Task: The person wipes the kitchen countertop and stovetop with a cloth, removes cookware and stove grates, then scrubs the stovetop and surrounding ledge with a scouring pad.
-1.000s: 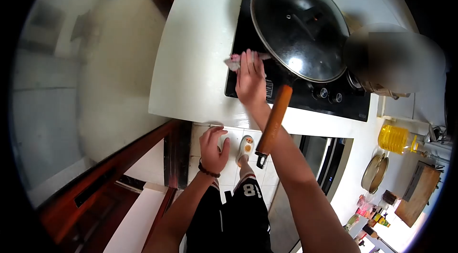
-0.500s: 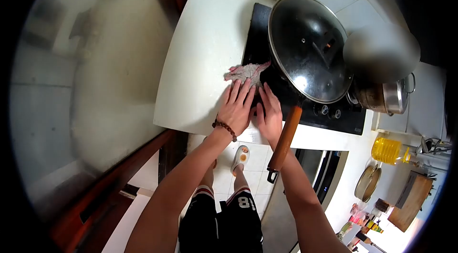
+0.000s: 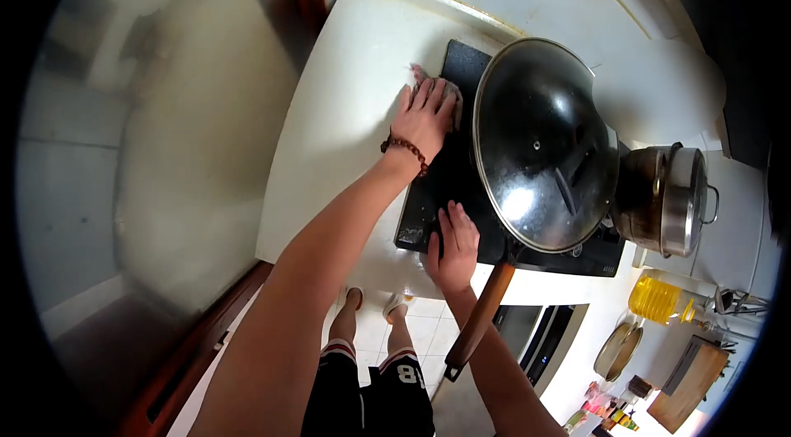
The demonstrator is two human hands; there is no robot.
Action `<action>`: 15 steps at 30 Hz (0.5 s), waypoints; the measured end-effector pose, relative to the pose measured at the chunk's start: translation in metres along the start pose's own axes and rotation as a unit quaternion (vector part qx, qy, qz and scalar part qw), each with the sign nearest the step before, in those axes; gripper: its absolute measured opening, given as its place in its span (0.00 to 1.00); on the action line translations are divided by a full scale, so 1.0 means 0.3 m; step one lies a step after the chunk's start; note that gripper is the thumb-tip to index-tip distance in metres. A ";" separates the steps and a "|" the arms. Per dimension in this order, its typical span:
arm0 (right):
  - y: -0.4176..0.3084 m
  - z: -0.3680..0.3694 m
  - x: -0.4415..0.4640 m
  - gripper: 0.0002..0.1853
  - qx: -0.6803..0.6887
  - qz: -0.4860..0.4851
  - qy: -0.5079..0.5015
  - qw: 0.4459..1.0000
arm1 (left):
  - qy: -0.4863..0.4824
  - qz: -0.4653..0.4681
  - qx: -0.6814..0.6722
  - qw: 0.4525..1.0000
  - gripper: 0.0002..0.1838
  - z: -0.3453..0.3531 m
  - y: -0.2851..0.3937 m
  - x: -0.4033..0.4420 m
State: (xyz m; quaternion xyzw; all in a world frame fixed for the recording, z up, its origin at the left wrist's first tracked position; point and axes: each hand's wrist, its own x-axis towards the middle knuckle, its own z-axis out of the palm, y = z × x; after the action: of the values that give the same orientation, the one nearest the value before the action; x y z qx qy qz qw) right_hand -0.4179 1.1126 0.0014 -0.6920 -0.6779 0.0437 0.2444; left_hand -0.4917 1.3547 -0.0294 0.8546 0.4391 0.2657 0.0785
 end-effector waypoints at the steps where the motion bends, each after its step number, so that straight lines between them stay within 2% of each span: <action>1: 0.003 0.002 -0.002 0.24 0.003 0.006 -0.006 1.000 | -0.007 0.004 0.019 1.000 0.27 0.034 -0.019 0.034; 4: 0.011 0.006 -0.004 0.26 0.011 0.008 -0.016 1.000 | -0.049 -0.010 0.052 0.997 0.28 0.088 -0.049 0.167; 5: 0.014 0.004 -0.004 0.26 0.015 0.009 -0.021 1.000 | -0.094 -0.022 0.064 0.993 0.29 0.095 -0.049 0.221; 10: 0.029 0.005 0.004 0.26 0.011 0.019 -0.035 0.999 | -0.129 -0.031 0.056 0.990 0.29 0.151 -0.069 0.413; 12: 0.016 -0.001 0.014 0.25 0.036 0.017 -0.028 0.999 | -0.122 -0.009 0.072 0.990 0.29 0.159 -0.072 0.421; 14: 0.022 -0.012 0.035 0.24 0.006 0.008 -0.032 0.999 | -0.121 0.006 0.085 0.989 0.30 0.134 -0.074 0.376; 15: 0.027 -0.008 0.030 0.24 0.004 0.005 -0.031 1.000 | -0.103 0.040 0.066 0.992 0.29 0.107 -0.073 0.317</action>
State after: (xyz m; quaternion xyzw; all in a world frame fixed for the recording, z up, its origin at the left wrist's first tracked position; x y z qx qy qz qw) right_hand -0.4088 1.1210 0.0028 -0.6928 -0.6814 0.0688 0.2258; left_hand -0.4453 1.4464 -0.0281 0.8979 0.4103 0.1494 0.0559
